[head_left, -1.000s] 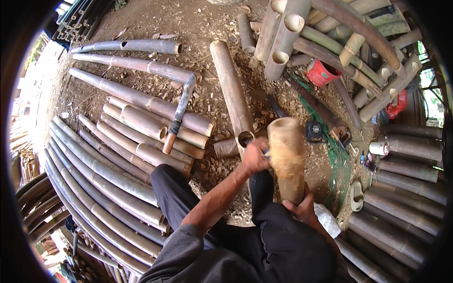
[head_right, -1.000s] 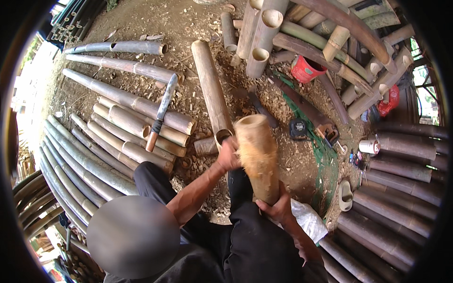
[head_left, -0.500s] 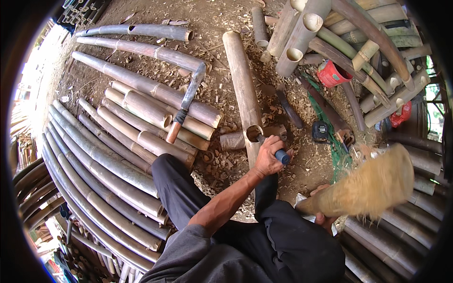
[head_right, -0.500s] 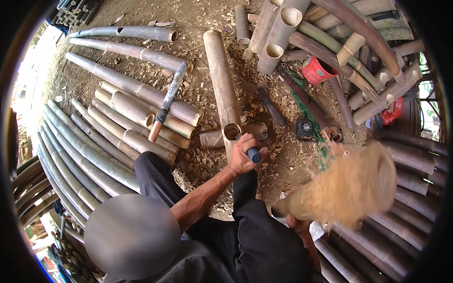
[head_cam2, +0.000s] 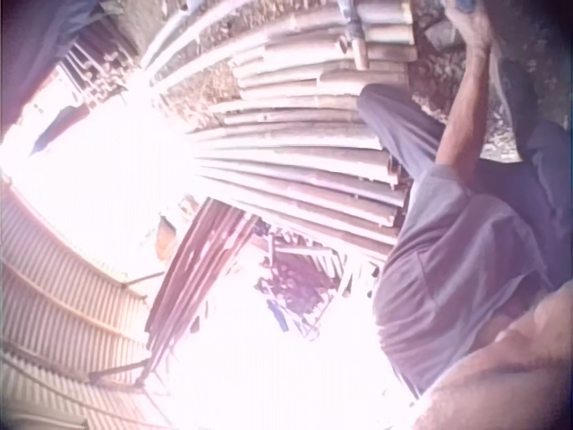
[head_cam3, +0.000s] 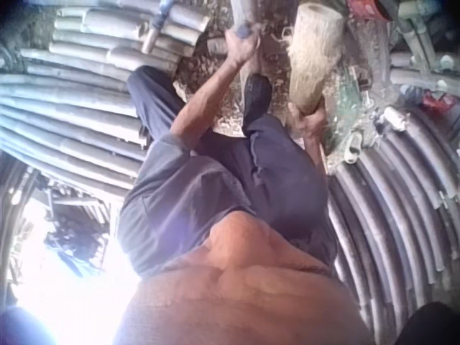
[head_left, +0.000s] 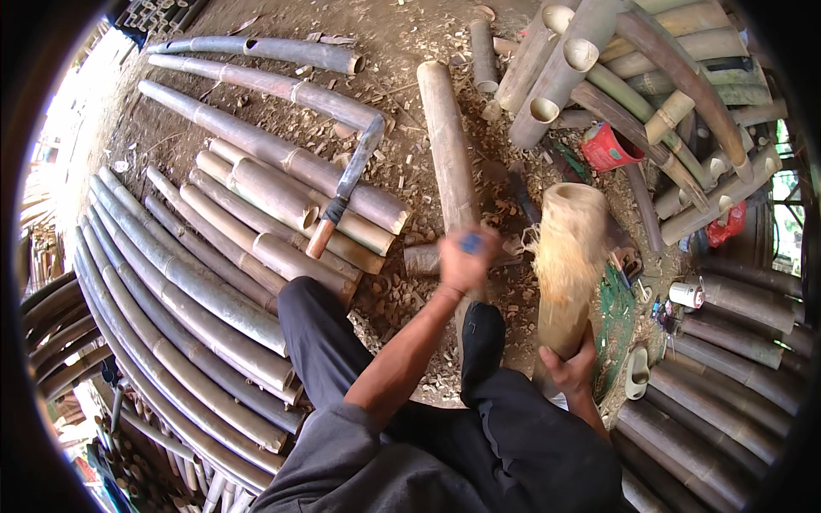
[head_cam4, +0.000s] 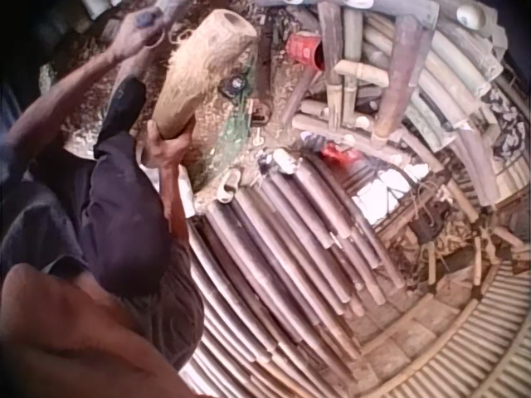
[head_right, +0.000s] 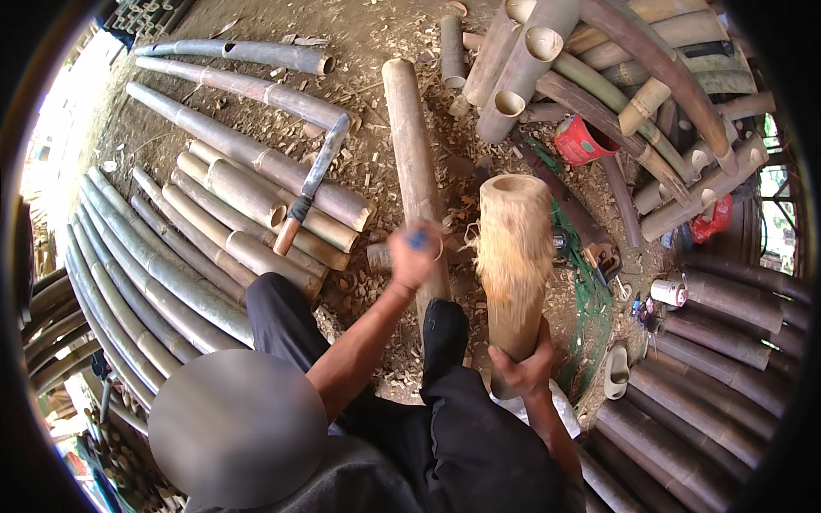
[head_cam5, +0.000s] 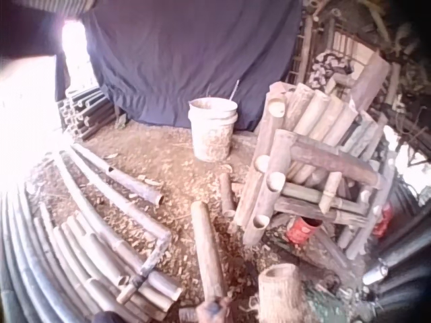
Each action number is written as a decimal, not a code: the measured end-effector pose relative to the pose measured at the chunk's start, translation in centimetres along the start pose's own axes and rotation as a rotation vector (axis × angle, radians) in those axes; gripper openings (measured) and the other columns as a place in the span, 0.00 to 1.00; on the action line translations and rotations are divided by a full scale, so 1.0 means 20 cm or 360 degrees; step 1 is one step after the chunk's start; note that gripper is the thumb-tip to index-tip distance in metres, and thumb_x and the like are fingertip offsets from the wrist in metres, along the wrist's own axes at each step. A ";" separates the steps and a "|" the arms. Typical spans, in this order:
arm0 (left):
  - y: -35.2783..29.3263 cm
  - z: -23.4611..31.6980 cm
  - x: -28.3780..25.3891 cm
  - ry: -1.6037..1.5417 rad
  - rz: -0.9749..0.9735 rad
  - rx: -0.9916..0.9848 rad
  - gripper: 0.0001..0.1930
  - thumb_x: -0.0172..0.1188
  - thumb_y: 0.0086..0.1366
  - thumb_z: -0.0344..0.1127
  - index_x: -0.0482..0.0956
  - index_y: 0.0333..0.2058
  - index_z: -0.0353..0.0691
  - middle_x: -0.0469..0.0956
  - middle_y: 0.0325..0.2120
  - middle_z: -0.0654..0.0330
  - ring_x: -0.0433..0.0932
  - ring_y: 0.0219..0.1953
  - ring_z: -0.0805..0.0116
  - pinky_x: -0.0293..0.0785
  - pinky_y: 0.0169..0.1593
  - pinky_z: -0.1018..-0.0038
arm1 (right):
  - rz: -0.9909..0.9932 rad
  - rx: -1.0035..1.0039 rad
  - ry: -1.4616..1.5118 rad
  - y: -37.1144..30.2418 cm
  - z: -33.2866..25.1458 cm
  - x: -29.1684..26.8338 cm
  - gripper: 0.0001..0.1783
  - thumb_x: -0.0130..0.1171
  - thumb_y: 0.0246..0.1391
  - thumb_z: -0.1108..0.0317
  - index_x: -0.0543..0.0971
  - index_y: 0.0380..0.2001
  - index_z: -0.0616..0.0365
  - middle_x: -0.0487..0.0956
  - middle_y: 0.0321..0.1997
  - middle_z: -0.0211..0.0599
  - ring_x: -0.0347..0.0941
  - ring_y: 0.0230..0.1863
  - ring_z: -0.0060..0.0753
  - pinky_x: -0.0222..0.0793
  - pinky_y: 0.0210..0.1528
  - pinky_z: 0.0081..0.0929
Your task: The person sits on the ground and uses a chisel and a wooden mallet to carve the interior of a bamboo pole. They repeatedly strike the chisel to remove material and occasionally tap the bamboo to clear debris.
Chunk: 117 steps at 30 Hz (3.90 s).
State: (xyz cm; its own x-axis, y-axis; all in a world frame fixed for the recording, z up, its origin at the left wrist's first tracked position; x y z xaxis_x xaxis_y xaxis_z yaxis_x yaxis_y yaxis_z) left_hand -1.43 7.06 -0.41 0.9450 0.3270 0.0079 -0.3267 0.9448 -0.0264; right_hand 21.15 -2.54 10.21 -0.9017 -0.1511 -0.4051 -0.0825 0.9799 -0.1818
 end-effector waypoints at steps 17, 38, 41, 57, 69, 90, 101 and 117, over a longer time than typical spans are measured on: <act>-0.02 0.06 -0.17 -0.1079 0.0482 -0.0543 0.11 0.60 0.65 0.39 0.73 0.33 0.38 0.74 0.29 0.60 0.80 0.39 0.62 0.80 0.36 0.65 | -0.0352 -0.0899 -0.0297 0.58 -0.64 0.01 0.54 0.73 0.40 0.57 0.57 0.65 0.66 0.70 0.60 0.55 0.71 0.59 0.47 0.67 0.60 0.36; 0.32 -0.02 -0.03 0.0518 -0.1621 0.0453 0.21 0.67 0.57 0.41 0.78 0.50 0.45 0.76 0.53 0.55 0.76 0.51 0.53 0.71 0.56 0.62 | -0.0376 -0.0680 -0.0316 0.43 -0.48 -0.03 0.51 0.69 0.44 0.51 0.58 0.65 0.65 0.72 0.58 0.60 0.74 0.56 0.51 0.69 0.57 0.39; 0.25 -0.05 -0.05 0.0533 -0.1265 0.0869 0.21 0.65 0.57 0.38 0.76 0.50 0.45 0.76 0.50 0.48 0.78 0.45 0.50 0.76 0.50 0.61 | -0.0486 -0.0341 -0.0413 0.41 -0.42 0.02 0.49 0.68 0.45 0.53 0.58 0.64 0.67 0.72 0.58 0.56 0.72 0.57 0.47 0.67 0.58 0.37; 0.07 0.10 -0.19 0.0382 -0.1090 0.0035 0.14 0.63 0.53 0.32 0.81 0.40 0.39 0.81 0.38 0.54 0.79 0.43 0.53 0.75 0.49 0.65 | -0.0098 -0.0666 0.0054 0.34 -0.52 -0.04 0.50 0.69 0.43 0.54 0.57 0.63 0.68 0.73 0.54 0.54 0.73 0.54 0.44 0.68 0.56 0.37; 0.26 -0.02 0.03 0.0128 -0.1876 0.0084 0.20 0.68 0.58 0.47 0.81 0.46 0.45 0.81 0.43 0.54 0.79 0.47 0.61 0.74 0.53 0.69 | -0.0198 -0.0427 -0.0023 0.25 -0.28 0.00 0.39 0.68 0.44 0.52 0.69 0.53 0.68 0.79 0.42 0.47 0.77 0.43 0.44 0.72 0.50 0.37; 0.31 -0.04 0.04 0.0872 -0.0062 -0.0005 0.11 0.61 0.61 0.40 0.82 0.34 0.38 0.83 0.26 0.57 0.79 0.25 0.62 0.77 0.31 0.68 | -0.0640 -0.0212 -0.1456 0.72 -0.73 0.07 0.43 0.70 0.43 0.54 0.65 0.59 0.63 0.79 0.45 0.59 0.78 0.50 0.53 0.73 0.52 0.41; 0.31 0.11 -0.01 0.0178 -0.0569 -0.0313 0.19 0.66 0.56 0.48 0.78 0.23 0.36 0.76 0.17 0.60 0.70 0.21 0.71 0.69 0.29 0.69 | -0.0217 -0.0140 -0.0323 0.56 -0.23 -0.12 0.44 0.69 0.47 0.53 0.63 0.60 0.68 0.75 0.54 0.49 0.73 0.53 0.41 0.67 0.57 0.34; 0.50 -0.24 -0.86 0.1340 0.0633 0.0173 0.27 0.57 0.51 0.27 0.67 0.53 0.30 0.66 0.51 0.35 0.68 0.50 0.43 0.71 0.53 0.53 | 0.0204 0.1073 -0.0358 -0.49 0.72 -0.05 0.50 0.71 0.41 0.58 0.60 0.62 0.72 0.70 0.59 0.60 0.68 0.61 0.51 0.62 0.62 0.36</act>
State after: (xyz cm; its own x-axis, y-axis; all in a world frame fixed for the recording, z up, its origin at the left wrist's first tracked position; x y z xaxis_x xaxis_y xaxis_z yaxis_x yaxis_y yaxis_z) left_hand -20.85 10.81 -5.64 0.4504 0.5428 -0.7089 -0.5880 0.7778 0.2220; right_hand 29.03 -13.85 -0.51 -0.7717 -0.1343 -0.6217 0.3635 0.7090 -0.6043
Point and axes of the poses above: each hand's wrist, its own y-axis towards the middle knuckle, its own x-axis out of the palm, z = x × y, the point moved 1 cm from there along y, towards the middle knuckle
